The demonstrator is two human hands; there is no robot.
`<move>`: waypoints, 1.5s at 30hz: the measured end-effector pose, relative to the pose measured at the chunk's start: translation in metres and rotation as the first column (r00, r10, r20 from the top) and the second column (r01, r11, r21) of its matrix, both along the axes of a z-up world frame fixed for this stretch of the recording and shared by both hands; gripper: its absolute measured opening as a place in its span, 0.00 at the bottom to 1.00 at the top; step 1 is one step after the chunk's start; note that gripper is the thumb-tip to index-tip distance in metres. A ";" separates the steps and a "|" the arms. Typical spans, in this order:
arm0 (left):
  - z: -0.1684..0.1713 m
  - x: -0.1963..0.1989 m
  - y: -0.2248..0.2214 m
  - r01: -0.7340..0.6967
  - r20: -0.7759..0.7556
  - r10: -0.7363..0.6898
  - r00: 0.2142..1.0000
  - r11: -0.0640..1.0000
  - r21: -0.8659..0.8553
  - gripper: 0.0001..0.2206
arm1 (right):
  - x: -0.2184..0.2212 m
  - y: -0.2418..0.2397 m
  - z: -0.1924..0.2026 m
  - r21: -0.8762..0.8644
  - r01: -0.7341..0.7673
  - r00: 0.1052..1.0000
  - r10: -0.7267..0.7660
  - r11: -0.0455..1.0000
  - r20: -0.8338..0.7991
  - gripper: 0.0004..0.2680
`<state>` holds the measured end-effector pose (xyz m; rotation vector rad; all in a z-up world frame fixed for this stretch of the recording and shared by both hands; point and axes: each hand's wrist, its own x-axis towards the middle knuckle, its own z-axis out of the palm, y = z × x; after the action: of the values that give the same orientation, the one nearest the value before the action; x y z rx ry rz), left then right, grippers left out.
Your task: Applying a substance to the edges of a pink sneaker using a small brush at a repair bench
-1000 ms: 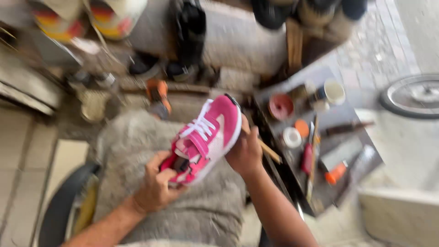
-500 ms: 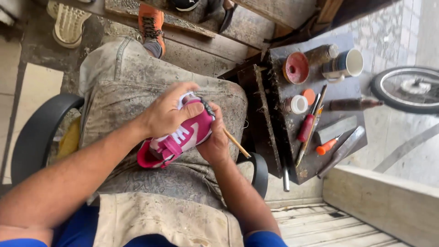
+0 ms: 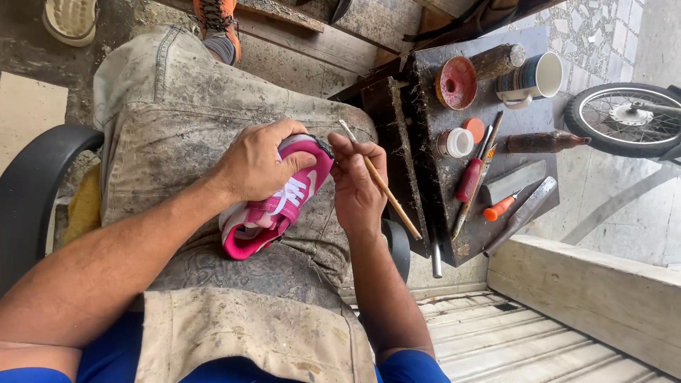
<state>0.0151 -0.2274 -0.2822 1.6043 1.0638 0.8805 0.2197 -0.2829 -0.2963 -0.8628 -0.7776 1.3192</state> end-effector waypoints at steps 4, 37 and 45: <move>0.003 0.000 -0.001 -0.012 -0.032 0.012 0.999 1.000 -0.006 0.15 | -0.008 0.004 0.004 -0.015 -0.005 1.000 0.005 1.000 0.016 0.08; 0.055 -0.075 -0.010 0.102 -0.194 -0.008 0.981 0.870 0.482 0.46 | 0.002 -0.001 0.030 -0.076 -0.260 0.963 0.264 0.963 0.052 0.22; 0.000 -0.021 -0.029 -0.240 0.334 0.392 0.857 0.878 -0.415 0.37 | -0.031 -0.013 -0.004 -0.038 -0.059 0.994 0.062 0.998 0.085 0.22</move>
<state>-0.0056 -0.2569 -0.2825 0.8912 1.1255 1.1129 0.1889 -0.2955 -0.3002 -0.9358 -0.8558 1.3594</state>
